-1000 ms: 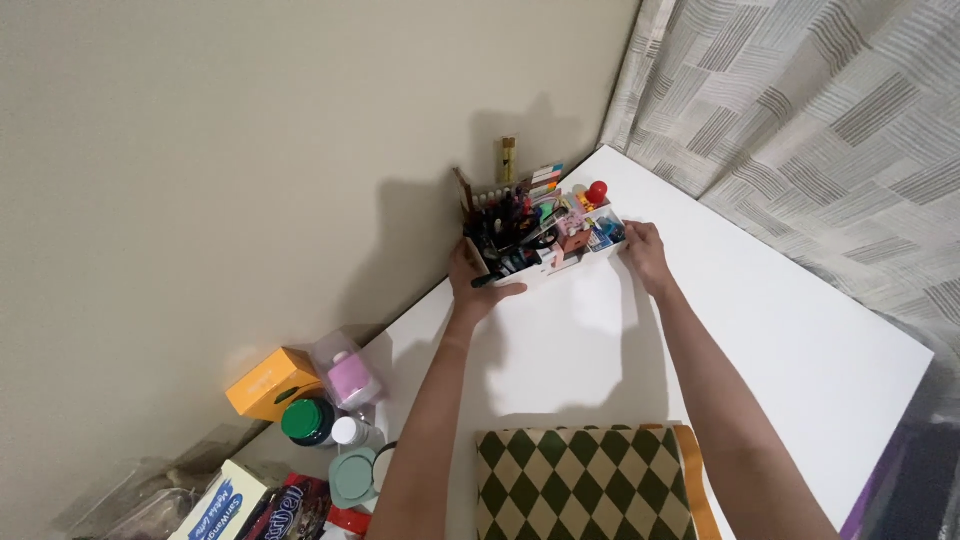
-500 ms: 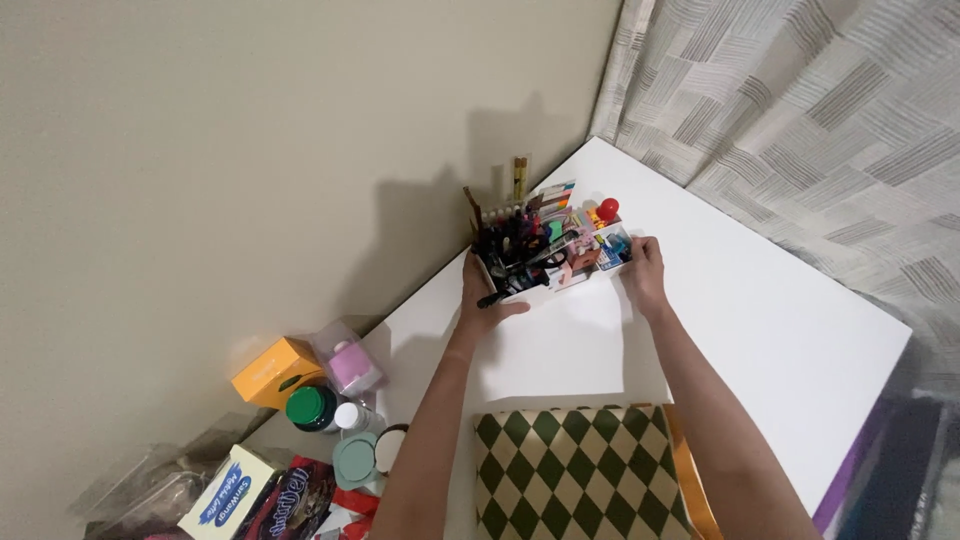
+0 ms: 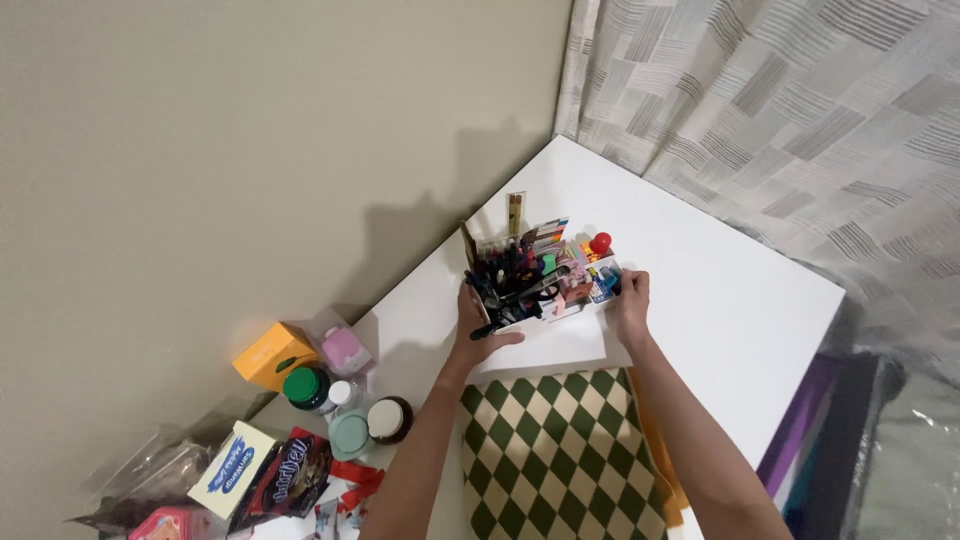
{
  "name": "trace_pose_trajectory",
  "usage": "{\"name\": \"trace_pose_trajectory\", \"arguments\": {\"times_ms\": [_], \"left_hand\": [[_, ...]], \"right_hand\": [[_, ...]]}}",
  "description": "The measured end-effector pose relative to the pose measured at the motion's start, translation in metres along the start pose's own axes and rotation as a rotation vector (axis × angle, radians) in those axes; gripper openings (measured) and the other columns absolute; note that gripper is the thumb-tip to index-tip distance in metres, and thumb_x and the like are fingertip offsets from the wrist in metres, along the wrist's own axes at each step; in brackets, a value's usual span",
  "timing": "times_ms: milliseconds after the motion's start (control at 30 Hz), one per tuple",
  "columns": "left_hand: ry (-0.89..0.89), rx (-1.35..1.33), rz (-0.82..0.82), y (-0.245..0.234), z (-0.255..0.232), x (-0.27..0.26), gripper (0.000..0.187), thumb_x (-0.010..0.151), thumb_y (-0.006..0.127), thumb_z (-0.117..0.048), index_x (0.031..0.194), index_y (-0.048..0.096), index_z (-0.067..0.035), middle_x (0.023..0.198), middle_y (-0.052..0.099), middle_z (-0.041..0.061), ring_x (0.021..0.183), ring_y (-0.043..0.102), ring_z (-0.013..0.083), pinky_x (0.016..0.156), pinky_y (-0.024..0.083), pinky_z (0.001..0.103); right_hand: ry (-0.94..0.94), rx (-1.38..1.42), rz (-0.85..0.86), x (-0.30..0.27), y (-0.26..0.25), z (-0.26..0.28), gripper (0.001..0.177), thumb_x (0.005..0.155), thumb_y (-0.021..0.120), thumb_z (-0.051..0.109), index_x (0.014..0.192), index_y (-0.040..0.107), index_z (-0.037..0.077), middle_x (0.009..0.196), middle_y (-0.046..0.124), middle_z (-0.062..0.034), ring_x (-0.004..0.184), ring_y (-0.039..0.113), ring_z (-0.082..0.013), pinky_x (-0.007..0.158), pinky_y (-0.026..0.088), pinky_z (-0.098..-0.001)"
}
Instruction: Organizing a cluttered desk by inspecting, folding, and relocating various items like stationery, boxes, and containers to different storage spots.
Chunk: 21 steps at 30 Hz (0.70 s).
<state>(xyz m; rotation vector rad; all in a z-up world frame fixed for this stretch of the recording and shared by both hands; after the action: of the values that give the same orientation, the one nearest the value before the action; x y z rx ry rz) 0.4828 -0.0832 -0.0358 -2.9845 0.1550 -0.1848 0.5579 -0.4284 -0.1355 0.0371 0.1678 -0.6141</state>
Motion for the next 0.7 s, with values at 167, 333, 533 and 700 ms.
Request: {"name": "trace_pose_trajectory", "arguments": {"times_ms": [167, 333, 533, 700], "left_hand": [[-0.044, 0.015, 0.002, 0.0, -0.009, -0.016, 0.178, 0.05, 0.117, -0.036, 0.176, -0.003, 0.0, 0.177, 0.015, 0.034, 0.164, 0.021, 0.0557, 0.134, 0.024, 0.07], [0.035, -0.032, 0.038, 0.0, -0.064, -0.043, 0.163, 0.064, 0.114, -0.032, 0.176, -0.001, 0.0, 0.174, 0.015, 0.035, 0.163, 0.016, 0.0572, 0.132, 0.021, 0.075], [-0.05, -0.112, -0.021, -0.007, -0.09, -0.072, 0.165, 0.053, 0.116, -0.017, 0.177, 0.008, -0.01, 0.176, 0.025, 0.025, 0.165, 0.025, 0.0482, 0.136, 0.025, 0.067], [-0.001, -0.074, -0.004, -0.033, -0.141, -0.113, 0.154, 0.053, 0.115, -0.021, 0.173, 0.019, -0.007, 0.169, 0.034, 0.027, 0.159, 0.036, 0.0481, 0.134, 0.033, 0.065]], "right_hand": [[-0.034, -0.002, -0.027, -0.042, -0.024, 0.024, 0.02, 0.119, 0.056, 0.036, 0.112, 0.057, 0.017, 0.105, 0.058, -0.0059, 0.098, 0.055, -0.0211, 0.088, 0.047, -0.0374], [-0.074, 0.038, -0.068, -0.06, -0.039, 0.057, 0.018, 0.117, 0.057, 0.033, 0.11, 0.056, 0.017, 0.103, 0.052, -0.0005, 0.098, 0.051, -0.0176, 0.089, 0.046, -0.034], [-0.157, 0.082, -0.057, -0.08, -0.061, 0.096, 0.018, 0.12, 0.051, 0.035, 0.112, 0.055, 0.019, 0.106, 0.056, -0.0006, 0.1, 0.055, -0.0172, 0.085, 0.05, -0.0348], [-0.158, 0.16, -0.081, -0.126, -0.072, 0.101, 0.023, 0.121, 0.048, 0.041, 0.115, 0.054, 0.019, 0.109, 0.059, -0.0022, 0.099, 0.058, -0.0178, 0.079, 0.055, -0.0325]]}}
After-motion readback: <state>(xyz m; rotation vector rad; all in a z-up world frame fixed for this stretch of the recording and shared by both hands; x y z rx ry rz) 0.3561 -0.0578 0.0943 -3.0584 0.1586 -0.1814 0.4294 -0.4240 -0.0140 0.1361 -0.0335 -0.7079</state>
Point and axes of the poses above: each hand's wrist, its own x-axis towards the middle knuckle, its own y-axis out of the palm, z = x × y, the point moved 3 cm from there along x, towards the middle knuckle
